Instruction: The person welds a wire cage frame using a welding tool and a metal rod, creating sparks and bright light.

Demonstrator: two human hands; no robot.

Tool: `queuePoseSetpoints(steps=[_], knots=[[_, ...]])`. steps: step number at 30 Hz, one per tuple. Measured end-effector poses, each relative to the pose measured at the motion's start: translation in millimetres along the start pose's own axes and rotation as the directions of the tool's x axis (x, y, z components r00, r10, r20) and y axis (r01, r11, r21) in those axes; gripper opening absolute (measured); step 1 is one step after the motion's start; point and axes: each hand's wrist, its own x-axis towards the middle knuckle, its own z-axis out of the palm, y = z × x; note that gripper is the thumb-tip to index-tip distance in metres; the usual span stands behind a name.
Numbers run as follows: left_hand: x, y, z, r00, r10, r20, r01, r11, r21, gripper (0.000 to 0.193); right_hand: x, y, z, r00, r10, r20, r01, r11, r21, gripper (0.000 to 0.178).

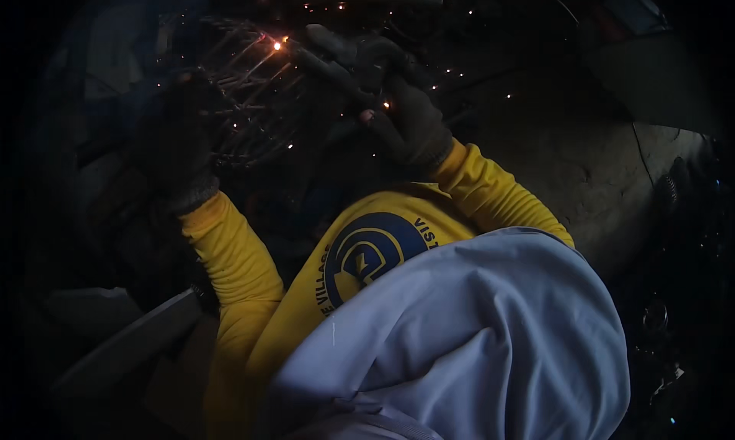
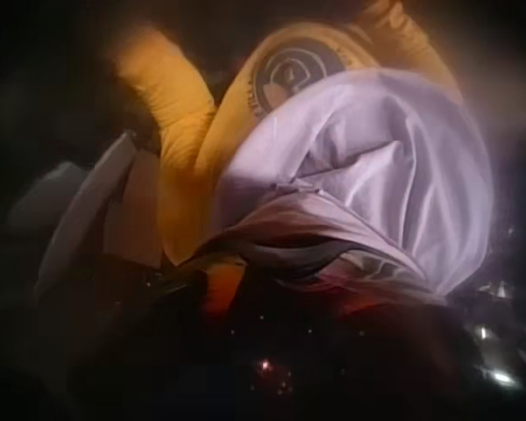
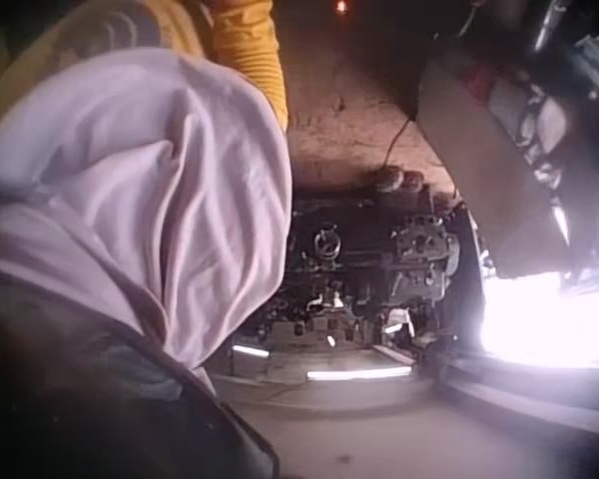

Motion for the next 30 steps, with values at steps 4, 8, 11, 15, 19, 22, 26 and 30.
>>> queuePoseSetpoints(steps=[4, 8, 11, 15, 19, 22, 26, 30], knots=[[17.2, -0.1, -10.2, 0.958, 0.265, -0.109, -0.248, 0.957, 0.153, 0.031, -2.7, 5.7, 0.2, 0.997, 0.068, 0.041, -0.07, 0.995, 0.067, 0.046], [21.5, 27.6, -16.4, 0.958, -0.28, 0.068, 0.286, 0.89, -0.355, 0.024, -7.3, 14.3, 1.9, 0.998, 0.056, 0.017, -0.057, 0.998, 0.04, 0.049], [18.3, 30.9, -15.1, 0.915, -0.386, 0.117, 0.396, 0.807, -0.439, 0.024, -11.1, 19.2, 2.6, 0.995, 0.096, 0.034, -0.097, 0.995, 0.001, 0.053], [13.7, 27.2, -12.2, 0.918, -0.385, 0.098, 0.382, 0.788, -0.483, 0.033, -11.8, 15.4, 2.6, 0.986, 0.155, 0.059, -0.154, 0.988, -0.026, 0.053], [16.4, 30.0, -14.8, 0.915, -0.38, 0.134, 0.401, 0.824, -0.4, 0.033, -11.3, 17.7, 3.8, 0.989, 0.139, 0.04, -0.138, 0.99, -0.034, 0.053], [9.7, 16.2, 5.8, 0.957, -0.258, -0.136, 0.215, 0.939, -0.267, 0.028, -9.4, 12.9, 0.6, 0.99, 0.134, 0.05, -0.13, 0.989, -0.073, 0.049], [-16.2, -43.3, 56.4, 0.895, 0.056, -0.442, -0.041, 0.998, 0.043, 0.022, -7.6, 22.7, 4.6, 0.994, -0.085, 0.069, 0.095, 0.982, -0.165, 0.021], [-17.1, -16.3, 38.6, 0.948, 0.141, -0.286, -0.071, 0.968, 0.241, 0.022, -24.0, 53.8, 15.3, 1.0, -0.027, -0.007, 0.027, 0.999, -0.035, 0.023]])
